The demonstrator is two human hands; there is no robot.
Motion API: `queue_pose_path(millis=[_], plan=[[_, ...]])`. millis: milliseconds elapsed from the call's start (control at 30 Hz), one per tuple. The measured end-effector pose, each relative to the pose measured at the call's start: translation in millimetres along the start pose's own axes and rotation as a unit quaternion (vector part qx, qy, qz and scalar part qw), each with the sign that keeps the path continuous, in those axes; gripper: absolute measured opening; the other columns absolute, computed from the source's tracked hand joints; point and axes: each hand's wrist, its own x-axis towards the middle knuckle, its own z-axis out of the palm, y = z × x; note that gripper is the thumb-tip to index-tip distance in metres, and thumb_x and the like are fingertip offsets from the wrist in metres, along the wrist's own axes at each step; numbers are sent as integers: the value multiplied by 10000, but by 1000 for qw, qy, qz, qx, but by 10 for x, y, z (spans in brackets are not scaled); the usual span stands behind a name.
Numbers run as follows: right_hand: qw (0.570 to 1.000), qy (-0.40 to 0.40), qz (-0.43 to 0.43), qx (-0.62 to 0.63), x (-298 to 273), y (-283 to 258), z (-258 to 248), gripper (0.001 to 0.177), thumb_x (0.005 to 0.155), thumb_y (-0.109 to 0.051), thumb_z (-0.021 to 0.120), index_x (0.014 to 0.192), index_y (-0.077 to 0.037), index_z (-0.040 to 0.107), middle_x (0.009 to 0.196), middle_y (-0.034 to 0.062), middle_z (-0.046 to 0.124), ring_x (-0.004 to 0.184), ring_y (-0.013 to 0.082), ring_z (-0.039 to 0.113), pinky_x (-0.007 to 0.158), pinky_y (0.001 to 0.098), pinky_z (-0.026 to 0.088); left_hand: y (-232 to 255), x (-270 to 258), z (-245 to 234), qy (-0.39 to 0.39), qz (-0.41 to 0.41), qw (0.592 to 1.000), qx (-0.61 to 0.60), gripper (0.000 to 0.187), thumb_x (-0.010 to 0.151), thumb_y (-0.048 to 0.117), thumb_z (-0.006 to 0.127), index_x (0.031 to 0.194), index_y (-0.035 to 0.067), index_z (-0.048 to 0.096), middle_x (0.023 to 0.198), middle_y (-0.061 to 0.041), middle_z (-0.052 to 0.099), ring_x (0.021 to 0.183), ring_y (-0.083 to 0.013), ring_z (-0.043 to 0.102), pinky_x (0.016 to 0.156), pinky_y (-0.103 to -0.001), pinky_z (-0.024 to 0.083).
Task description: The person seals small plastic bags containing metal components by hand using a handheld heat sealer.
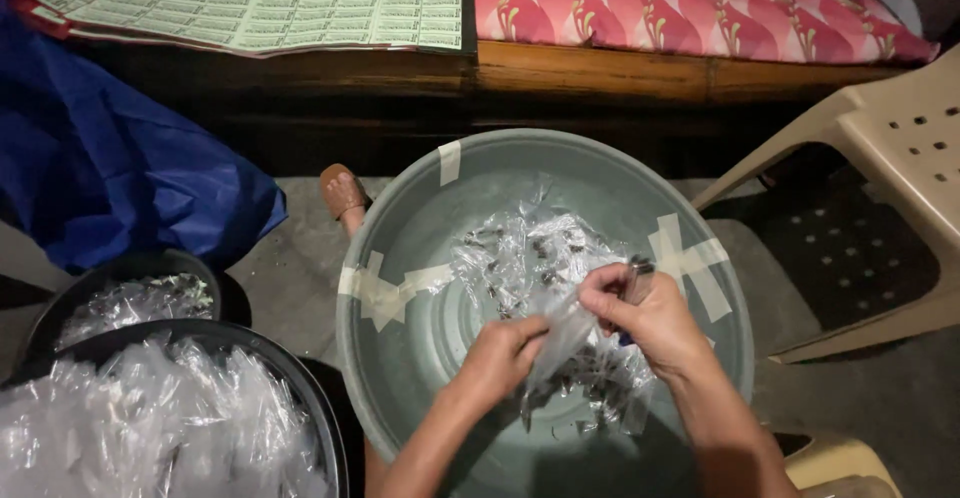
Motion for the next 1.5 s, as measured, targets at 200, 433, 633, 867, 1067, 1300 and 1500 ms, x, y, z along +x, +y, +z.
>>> queue_pose_path(millis=[200,433,633,867,1067,1300,1500], plan=[[995,-40,-6,-92,-88,-56,53,121,785,-138,826,850,-65,755,974,64,730,914,237,713,936,410,596,342,73,-358,-309,-249,905,156,1019,851,159,810,1616,111,139,1691,-138,177,1560,-309,165,1248,-456,126],[995,-20,-25,-94,-74,-79,111,121,851,-116,803,785,-28,753,884,68,708,681,184,659,625,294,567,456,107,71,-149,-175,956,-183,345,1027,398,484,1264,154,537,1145,-52,471,988,-219,492,808,-426,468],[974,61,-2,220,144,241,44,172,906,43,695,1071,-1,677,768,97,598,540,129,523,403,228,444,307,-66,284,-87,-200,936,-275,360,1117,347,414,913,100,577,580,6,496,454,-99,497,470,-243,417],[899,-22,92,427,96,746,573,165,1002,-172,625,1084,-34,665,854,149,695,623,235,640,545,341,538,69,-96,297,62,-230,970,-55,485,1076,451,358,768,137,561,485,4,558,431,-158,584,569,-326,514],[975,82,11,207,148,559,517,471,1038,-468,532,855,-73,713,829,105,731,744,259,688,759,392,541,32,-310,308,-12,-196,980,-21,427,1094,379,391,809,143,605,548,9,603,509,-175,609,622,-357,497],[975,199,-10,96,334,704,365,408,998,-375,683,716,-100,575,572,37,549,405,189,531,415,327,478,186,-660,266,-101,-314,918,-222,304,1091,316,488,909,95,590,627,0,518,477,-92,488,447,-251,417],[953,258,148,53,120,439,-177,511,1080,-504,518,833,-63,591,861,124,683,834,276,676,893,439,591,-201,-1863,-751,-123,-404,891,-166,291,944,328,681,1146,155,800,985,57,781,862,-49,669,731,-201,497]])
